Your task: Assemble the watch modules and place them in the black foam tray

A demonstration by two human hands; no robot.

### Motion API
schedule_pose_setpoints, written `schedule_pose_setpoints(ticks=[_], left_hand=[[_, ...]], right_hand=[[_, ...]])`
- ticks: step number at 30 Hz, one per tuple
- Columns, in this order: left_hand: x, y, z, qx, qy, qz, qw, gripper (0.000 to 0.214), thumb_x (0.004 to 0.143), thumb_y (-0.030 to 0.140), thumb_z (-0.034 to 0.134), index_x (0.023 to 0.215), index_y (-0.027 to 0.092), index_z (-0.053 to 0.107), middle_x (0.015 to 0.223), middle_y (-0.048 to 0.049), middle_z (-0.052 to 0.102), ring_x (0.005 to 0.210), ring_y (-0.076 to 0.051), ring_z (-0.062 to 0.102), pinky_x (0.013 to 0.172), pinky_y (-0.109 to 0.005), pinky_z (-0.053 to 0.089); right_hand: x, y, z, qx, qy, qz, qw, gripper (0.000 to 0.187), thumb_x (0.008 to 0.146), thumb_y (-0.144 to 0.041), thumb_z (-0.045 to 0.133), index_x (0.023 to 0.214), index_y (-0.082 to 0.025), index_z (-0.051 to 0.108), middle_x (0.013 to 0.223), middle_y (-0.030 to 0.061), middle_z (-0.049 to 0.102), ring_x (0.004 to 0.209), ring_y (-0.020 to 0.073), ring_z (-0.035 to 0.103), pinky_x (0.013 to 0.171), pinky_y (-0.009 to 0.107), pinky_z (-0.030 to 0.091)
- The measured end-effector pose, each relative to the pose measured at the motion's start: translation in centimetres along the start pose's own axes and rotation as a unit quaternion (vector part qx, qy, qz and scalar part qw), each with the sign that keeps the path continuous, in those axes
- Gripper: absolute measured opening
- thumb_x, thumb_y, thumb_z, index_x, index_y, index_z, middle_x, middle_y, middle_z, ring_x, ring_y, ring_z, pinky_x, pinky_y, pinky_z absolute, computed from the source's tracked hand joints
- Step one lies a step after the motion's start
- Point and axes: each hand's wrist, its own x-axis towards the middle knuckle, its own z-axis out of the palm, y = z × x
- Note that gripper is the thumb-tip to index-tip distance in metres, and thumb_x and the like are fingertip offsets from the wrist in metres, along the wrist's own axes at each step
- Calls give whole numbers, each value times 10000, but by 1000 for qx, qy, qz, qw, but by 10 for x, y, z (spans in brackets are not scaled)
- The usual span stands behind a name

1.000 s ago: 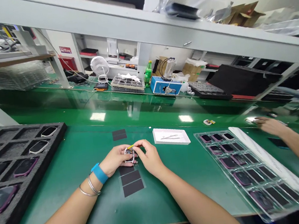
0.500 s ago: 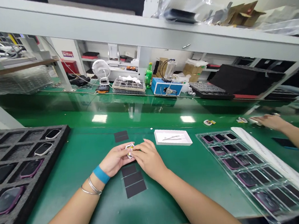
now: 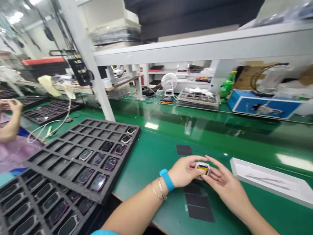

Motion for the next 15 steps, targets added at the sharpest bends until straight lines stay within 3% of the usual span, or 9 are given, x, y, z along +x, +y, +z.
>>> schedule_pose_setpoints(ticks=[4, 6, 8, 9, 11, 12, 13, 15], left_hand=[[-61, 36, -26, -52, 111, 55, 991, 510, 657, 328, 730, 1118, 154, 597, 1061, -152, 649, 904, -264, 637, 790, -381, 491], [-108, 59, -55, -57, 164, 94, 980, 538, 719, 302, 680, 1218, 167, 533, 1204, -152, 584, 1066, -284, 567, 912, -400, 431], [-155, 80, -92, 49, 292, 135, 946, 542, 745, 341, 643, 1248, 189, 510, 1240, -117, 566, 1132, -280, 518, 940, -381, 410], [-177, 88, -112, 148, 391, 140, 898, 535, 737, 360, 643, 1234, 203, 525, 1229, -95, 577, 1137, -272, 512, 940, -357, 405], [-216, 99, -152, 372, 558, 97, 736, 546, 689, 397, 665, 1189, 201, 572, 1168, -101, 607, 1080, -300, 541, 925, -371, 397], [-232, 102, -170, 458, 594, 68, 658, 544, 691, 417, 647, 1181, 190, 581, 1162, -123, 604, 1057, -329, 547, 905, -401, 398], [-244, 104, -186, 513, 613, 32, 600, 518, 692, 426, 634, 1149, 185, 604, 1133, -138, 616, 1061, -357, 536, 887, -424, 395], [-262, 105, -210, 559, 603, -35, 568, 462, 680, 414, 629, 1070, 167, 652, 995, -158, 665, 1000, -389, 556, 815, -438, 412]], right_hand=[[2, 8, -6, -56, 17, -9, 998, 648, 743, -521, 594, 1289, -237, 391, 1215, 150, 573, 1073, 264, 585, 865, 387, 523], [4, 11, -8, -87, 45, -5, 995, 589, 743, -535, 577, 1236, -239, 449, 1205, 140, 583, 1075, 271, 583, 854, 375, 525], [5, 13, -9, -114, 64, 6, 991, 545, 741, -546, 564, 1183, -237, 490, 1160, 129, 615, 1047, 273, 599, 834, 363, 530], [6, 13, -9, -124, 66, 10, 990, 531, 742, -551, 555, 1166, -236, 500, 1138, 123, 628, 1036, 271, 605, 830, 359, 530], [6, 13, -8, -140, 64, 16, 988, 515, 747, -558, 536, 1150, -238, 509, 1109, 111, 644, 1013, 265, 617, 830, 359, 525], [7, 13, -7, -146, 63, 18, 987, 512, 748, -560, 530, 1148, -240, 509, 1101, 105, 648, 1007, 261, 620, 834, 360, 521], [7, 12, -7, -150, 63, 19, 986, 510, 749, -561, 527, 1145, -240, 511, 1092, 101, 651, 1000, 258, 622, 838, 360, 517], [6, 9, -6, -157, 65, 19, 985, 503, 746, -558, 529, 1130, -234, 524, 1065, 99, 661, 979, 255, 630, 832, 357, 514]])
